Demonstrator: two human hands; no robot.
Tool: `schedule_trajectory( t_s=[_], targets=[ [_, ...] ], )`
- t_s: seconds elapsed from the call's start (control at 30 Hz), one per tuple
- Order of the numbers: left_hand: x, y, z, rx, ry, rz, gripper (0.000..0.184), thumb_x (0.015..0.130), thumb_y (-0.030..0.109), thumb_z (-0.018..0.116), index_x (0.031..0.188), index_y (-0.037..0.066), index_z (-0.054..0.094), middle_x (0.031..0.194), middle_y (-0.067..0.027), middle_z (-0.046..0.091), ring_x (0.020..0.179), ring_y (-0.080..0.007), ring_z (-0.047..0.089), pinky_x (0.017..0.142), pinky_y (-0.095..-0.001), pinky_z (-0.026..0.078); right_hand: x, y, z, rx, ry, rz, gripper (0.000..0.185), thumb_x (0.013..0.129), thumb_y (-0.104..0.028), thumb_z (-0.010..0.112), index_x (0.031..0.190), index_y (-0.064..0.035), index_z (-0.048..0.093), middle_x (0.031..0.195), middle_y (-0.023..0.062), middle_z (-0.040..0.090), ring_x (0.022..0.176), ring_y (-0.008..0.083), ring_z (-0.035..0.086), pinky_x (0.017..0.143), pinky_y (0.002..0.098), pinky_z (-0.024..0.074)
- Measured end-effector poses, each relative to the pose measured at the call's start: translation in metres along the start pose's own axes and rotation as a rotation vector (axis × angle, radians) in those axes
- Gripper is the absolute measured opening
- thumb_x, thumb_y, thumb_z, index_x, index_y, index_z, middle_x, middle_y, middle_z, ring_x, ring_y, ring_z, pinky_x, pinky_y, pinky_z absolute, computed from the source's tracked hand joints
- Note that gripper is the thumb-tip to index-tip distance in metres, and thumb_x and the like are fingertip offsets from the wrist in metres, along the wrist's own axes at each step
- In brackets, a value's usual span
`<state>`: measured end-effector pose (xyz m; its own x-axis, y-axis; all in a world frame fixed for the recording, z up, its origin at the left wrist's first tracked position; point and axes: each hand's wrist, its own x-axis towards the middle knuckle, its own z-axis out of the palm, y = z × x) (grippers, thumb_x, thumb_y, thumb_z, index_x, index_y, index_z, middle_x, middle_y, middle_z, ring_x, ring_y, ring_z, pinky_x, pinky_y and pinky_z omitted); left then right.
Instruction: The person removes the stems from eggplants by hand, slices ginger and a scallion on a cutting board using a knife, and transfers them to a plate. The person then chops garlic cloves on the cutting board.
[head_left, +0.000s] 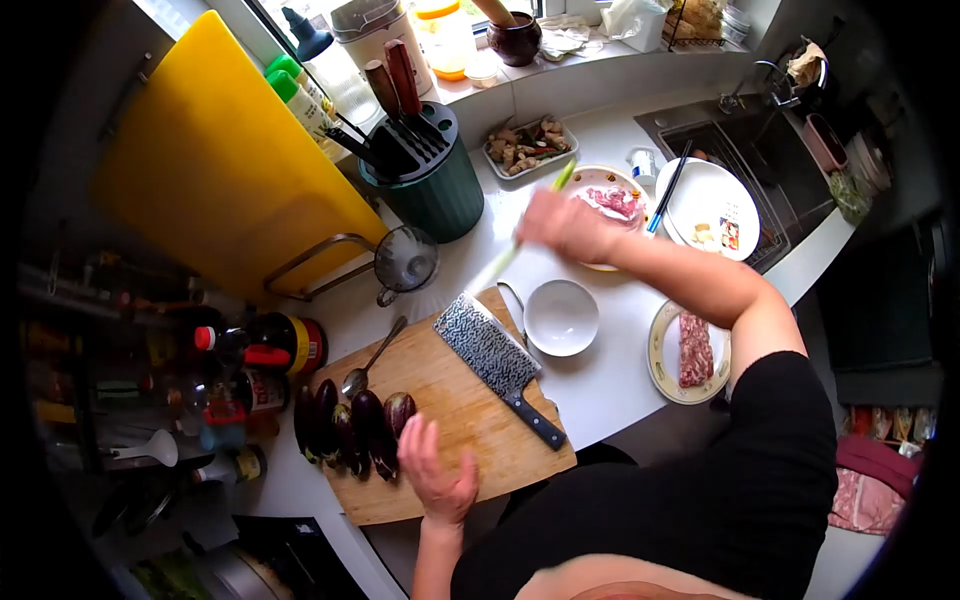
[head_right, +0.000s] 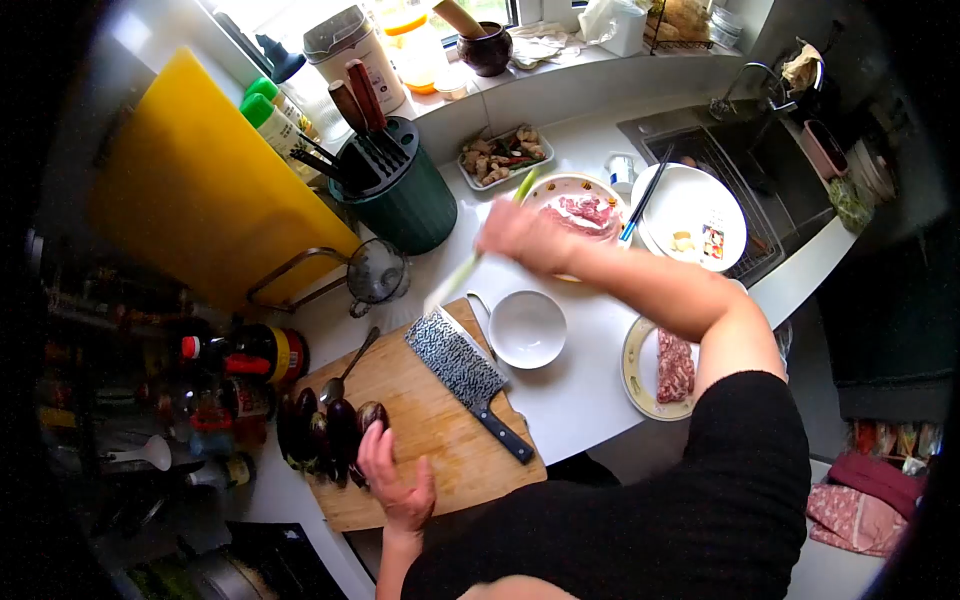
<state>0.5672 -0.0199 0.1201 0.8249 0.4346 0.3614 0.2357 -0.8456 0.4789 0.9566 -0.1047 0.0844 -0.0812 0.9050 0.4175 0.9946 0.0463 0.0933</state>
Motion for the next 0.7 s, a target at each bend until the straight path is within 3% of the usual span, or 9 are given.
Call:
schedule_trajectory(
  t_s=[0.03, 0.1, 0.13, 0.2, 0.37, 0.43, 0.5, 0.63, 0.7],
  targets=[
    [0.012, 0.010, 0.003, 0.050, -0.057, 0.038, 0.057, 0.075, 0.013, 0.066, 0.126, 0.000, 0.043, 0.130, -0.0181, 0.044, 0.119, -0.0352, 0.042, 0.100, -0.0443, 0.033, -0.001, -0.033, -0.001, 0.228, 0.027, -0.102, 0.005, 0.078, -0.015, 0.052, 0.083, -0.0134, 0.055, 0.079, 0.0047, 0.053, 0.082, 0.0248, 0.050, 0.074, 0.0360, 0.0447],
    [0.015, 0.022, 0.012, 0.101, -0.115, 0.077, 0.057, 0.075, 0.014, 0.067, 0.126, 0.001, 0.044, 0.130, -0.0167, 0.045, 0.118, -0.0345, 0.043, 0.099, -0.0442, 0.034, -0.002, -0.102, 0.009, 0.168, 0.120, -0.297, 0.007, 0.080, -0.018, 0.050, 0.083, -0.0134, 0.055, 0.082, 0.0035, 0.052, 0.088, 0.0218, 0.049, 0.082, 0.0367, 0.0406],
    [0.010, 0.021, 0.022, 0.134, -0.171, 0.026, 0.054, 0.075, 0.013, 0.066, 0.124, 0.001, 0.046, 0.124, -0.0165, 0.049, 0.113, -0.0342, 0.046, 0.094, -0.0435, 0.037, 0.001, -0.132, 0.013, 0.270, -0.068, -0.332, 0.013, 0.080, -0.021, 0.051, 0.086, -0.0119, 0.057, 0.085, 0.0034, 0.054, 0.090, 0.0219, 0.050, 0.089, 0.0365, 0.0368],
    [-0.001, 0.010, 0.039, 0.169, -0.224, -0.025, 0.050, 0.076, 0.012, 0.066, 0.121, 0.001, 0.048, 0.118, -0.0162, 0.052, 0.107, -0.0338, 0.049, 0.089, -0.0429, 0.040, 0.007, -0.173, 0.021, 0.374, -0.110, -0.399, 0.017, 0.079, -0.023, 0.052, 0.089, -0.0104, 0.059, 0.088, 0.0035, 0.055, 0.092, 0.0214, 0.050, 0.090, 0.0355, 0.0356],
    [-0.049, -0.022, 0.046, 0.128, -0.192, -0.261, 0.019, 0.081, 0.007, 0.056, 0.099, 0.002, 0.055, 0.088, -0.0156, 0.055, 0.083, -0.0354, 0.052, 0.074, -0.0436, 0.042, 0.025, -0.199, 0.036, 0.528, -0.161, -0.439, 0.024, 0.078, -0.019, 0.052, 0.098, -0.0055, 0.058, 0.097, 0.0077, 0.055, 0.099, 0.0237, 0.051, 0.100, 0.0407, 0.0330],
    [-0.064, -0.030, 0.052, 0.138, -0.202, -0.316, 0.016, 0.081, 0.007, 0.056, 0.096, 0.002, 0.055, 0.088, -0.0158, 0.055, 0.084, -0.0356, 0.052, 0.075, -0.0437, 0.042, 0.039, -0.161, 0.032, 0.656, 0.083, -0.299, 0.013, 0.073, -0.013, 0.057, 0.084, -0.0050, 0.059, 0.082, 0.0066, 0.054, 0.087, 0.0228, 0.053, 0.081, 0.0352, 0.0437],
    [-0.068, -0.035, 0.051, 0.151, -0.209, -0.359, 0.013, 0.082, 0.007, 0.056, 0.094, 0.002, 0.056, 0.088, -0.0161, 0.055, 0.084, -0.0358, 0.052, 0.075, -0.0437, 0.042, 0.044, -0.111, 0.044, 0.553, 0.190, -0.067, 0.008, 0.072, -0.012, 0.058, 0.079, -0.0085, 0.059, 0.080, 0.0076, 0.054, 0.080, 0.0257, 0.056, 0.066, 0.0385, 0.0469],
    [-0.072, -0.036, 0.052, 0.128, -0.143, -0.488, 0.019, 0.081, 0.011, 0.059, 0.097, 0.002, 0.055, 0.089, -0.0160, 0.055, 0.087, -0.0354, 0.051, 0.075, -0.0434, 0.042, 0.047, 0.033, 0.075, 0.292, 0.258, 0.684, 0.011, 0.075, -0.017, 0.057, 0.078, -0.0077, 0.061, 0.077, 0.0140, 0.062, 0.074, 0.0340, 0.060, 0.065, 0.0444, 0.0486],
    [-0.069, -0.034, 0.053, 0.098, -0.125, -0.546, 0.022, 0.080, 0.013, 0.061, 0.098, 0.002, 0.055, 0.089, -0.0159, 0.055, 0.087, -0.0352, 0.051, 0.075, -0.0433, 0.043, 0.055, 0.079, 0.074, 0.216, -0.080, 1.074, 0.030, 0.080, -0.036, 0.060, 0.083, -0.0063, 0.065, 0.088, 0.0169, 0.066, 0.080, 0.0347, 0.064, 0.071, 0.0442, 0.0509]
  ],
)
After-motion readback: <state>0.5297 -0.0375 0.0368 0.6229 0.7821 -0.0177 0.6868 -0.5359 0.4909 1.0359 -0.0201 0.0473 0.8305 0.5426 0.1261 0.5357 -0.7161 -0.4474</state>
